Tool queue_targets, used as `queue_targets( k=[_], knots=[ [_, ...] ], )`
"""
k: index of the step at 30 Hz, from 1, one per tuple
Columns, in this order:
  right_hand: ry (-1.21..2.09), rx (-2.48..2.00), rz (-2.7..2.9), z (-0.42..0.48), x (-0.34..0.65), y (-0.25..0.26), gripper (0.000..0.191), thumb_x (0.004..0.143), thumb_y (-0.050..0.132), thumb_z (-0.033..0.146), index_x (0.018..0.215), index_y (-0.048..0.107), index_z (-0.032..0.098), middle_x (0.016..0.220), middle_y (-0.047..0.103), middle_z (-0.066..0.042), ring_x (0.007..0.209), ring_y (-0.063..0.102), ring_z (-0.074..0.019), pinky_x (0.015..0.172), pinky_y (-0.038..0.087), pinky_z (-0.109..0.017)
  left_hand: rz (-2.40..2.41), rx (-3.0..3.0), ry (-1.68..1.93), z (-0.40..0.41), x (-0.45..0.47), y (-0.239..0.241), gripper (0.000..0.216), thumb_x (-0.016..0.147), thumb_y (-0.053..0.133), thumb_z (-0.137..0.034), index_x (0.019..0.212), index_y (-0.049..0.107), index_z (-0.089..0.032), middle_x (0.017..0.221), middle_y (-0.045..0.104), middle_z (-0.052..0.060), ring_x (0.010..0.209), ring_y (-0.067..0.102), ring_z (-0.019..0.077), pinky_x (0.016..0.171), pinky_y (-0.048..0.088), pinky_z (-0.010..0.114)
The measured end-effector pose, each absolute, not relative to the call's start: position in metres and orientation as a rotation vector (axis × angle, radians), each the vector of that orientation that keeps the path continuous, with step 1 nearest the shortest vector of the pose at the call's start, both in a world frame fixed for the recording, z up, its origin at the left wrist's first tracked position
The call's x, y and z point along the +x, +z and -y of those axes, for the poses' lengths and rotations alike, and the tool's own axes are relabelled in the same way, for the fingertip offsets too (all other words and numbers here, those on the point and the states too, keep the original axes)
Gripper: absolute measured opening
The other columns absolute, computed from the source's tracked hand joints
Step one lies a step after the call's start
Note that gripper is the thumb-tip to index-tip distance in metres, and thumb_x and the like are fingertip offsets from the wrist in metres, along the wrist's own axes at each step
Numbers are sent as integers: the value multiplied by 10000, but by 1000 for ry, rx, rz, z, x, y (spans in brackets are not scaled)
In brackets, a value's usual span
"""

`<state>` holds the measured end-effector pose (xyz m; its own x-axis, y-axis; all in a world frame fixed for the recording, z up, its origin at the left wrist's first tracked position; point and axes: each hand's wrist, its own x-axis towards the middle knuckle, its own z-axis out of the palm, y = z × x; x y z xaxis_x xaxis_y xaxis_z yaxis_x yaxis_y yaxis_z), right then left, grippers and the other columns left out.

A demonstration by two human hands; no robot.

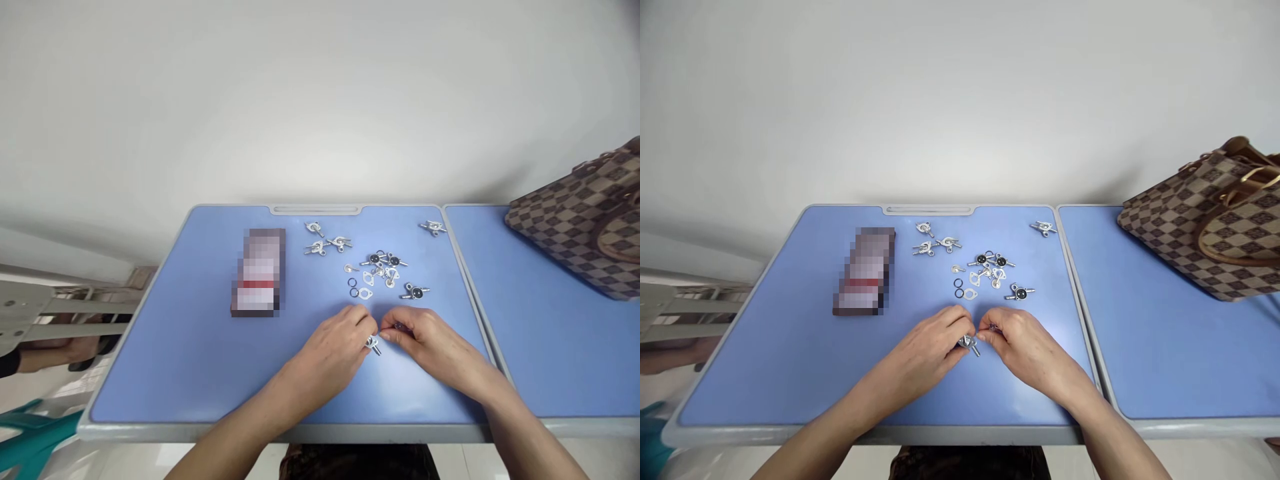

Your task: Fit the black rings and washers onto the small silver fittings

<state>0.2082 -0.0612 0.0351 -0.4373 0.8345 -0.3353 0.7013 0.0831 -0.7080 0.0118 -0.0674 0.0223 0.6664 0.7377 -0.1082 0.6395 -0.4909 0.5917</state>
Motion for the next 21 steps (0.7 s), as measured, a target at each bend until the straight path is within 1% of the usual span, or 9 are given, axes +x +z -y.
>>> queue_targets(
  k=[9, 17, 21],
  knots=[
    [1324, -1587, 2168, 62, 208, 34, 149, 920, 478, 262, 834, 592, 217, 774, 629, 21, 671, 534, -128, 615, 383, -253, -1051, 2341, 189, 70, 14, 20, 169, 857, 407, -18, 864, 445, -183, 937, 515, 21, 825, 490, 166, 680, 429, 306],
    [1408, -1574, 2126, 63, 205, 30, 181, 917, 483, 283, 803, 603, 210, 747, 625, 21, 657, 529, -125, 610, 379, -251, -1052, 2271, 224, 67, 16, 17, 131, 868, 440, -55, 834, 441, -182, 942, 507, 20, 839, 485, 162, 701, 429, 298],
    [1444, -1614, 2084, 63, 204, 27, 206, 907, 491, 318, 776, 603, 206, 714, 607, 24, 632, 500, -120, 586, 370, -249, -1055, 2219, 261, 68, 14, 17, 132, 868, 430, -52, 845, 450, -181, 952, 506, 22, 850, 484, 159, 721, 427, 295]
  ],
)
